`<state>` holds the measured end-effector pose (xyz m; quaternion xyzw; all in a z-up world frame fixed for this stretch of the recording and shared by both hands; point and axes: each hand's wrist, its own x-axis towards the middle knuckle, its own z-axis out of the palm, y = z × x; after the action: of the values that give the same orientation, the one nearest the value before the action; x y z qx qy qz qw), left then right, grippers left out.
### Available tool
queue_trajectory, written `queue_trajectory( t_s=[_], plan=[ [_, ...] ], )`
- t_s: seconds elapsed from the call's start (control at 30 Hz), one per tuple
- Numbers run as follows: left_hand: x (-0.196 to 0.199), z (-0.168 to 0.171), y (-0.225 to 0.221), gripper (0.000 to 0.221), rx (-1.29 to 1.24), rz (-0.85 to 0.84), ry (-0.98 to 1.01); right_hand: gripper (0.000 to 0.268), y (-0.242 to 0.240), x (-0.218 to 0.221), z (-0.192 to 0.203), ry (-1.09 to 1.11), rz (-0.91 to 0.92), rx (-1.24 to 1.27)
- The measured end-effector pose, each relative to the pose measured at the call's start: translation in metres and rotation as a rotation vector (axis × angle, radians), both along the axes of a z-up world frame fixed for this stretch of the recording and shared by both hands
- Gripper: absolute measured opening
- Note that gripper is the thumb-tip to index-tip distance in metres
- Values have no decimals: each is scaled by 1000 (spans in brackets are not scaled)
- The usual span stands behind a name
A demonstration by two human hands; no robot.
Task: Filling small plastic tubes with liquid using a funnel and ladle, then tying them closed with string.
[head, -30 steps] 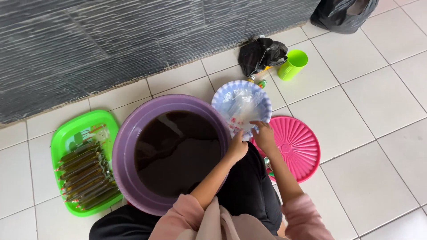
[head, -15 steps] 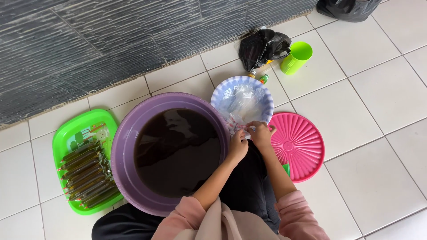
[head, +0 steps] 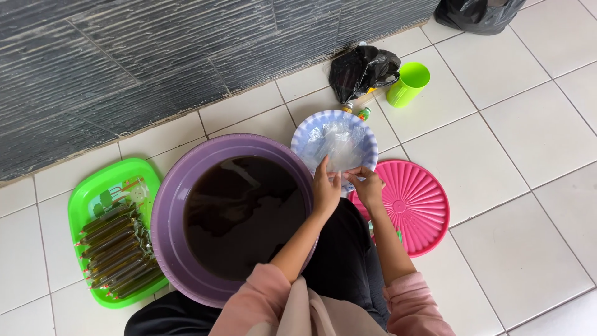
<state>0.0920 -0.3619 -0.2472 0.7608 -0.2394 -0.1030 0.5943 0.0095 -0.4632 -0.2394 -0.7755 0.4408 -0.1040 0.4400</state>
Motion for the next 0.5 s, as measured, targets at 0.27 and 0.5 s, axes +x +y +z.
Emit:
queue_trajectory(
  t_s=[0.27, 0.5],
  plan=[
    [60, -96, -50, 18, 434, -223, 93, 31, -26, 10, -56, -257, -137, 159],
    [52, -55, -32, 8, 358, -119, -246, 21, -19, 12, -6, -650, -268, 252]
  ],
)
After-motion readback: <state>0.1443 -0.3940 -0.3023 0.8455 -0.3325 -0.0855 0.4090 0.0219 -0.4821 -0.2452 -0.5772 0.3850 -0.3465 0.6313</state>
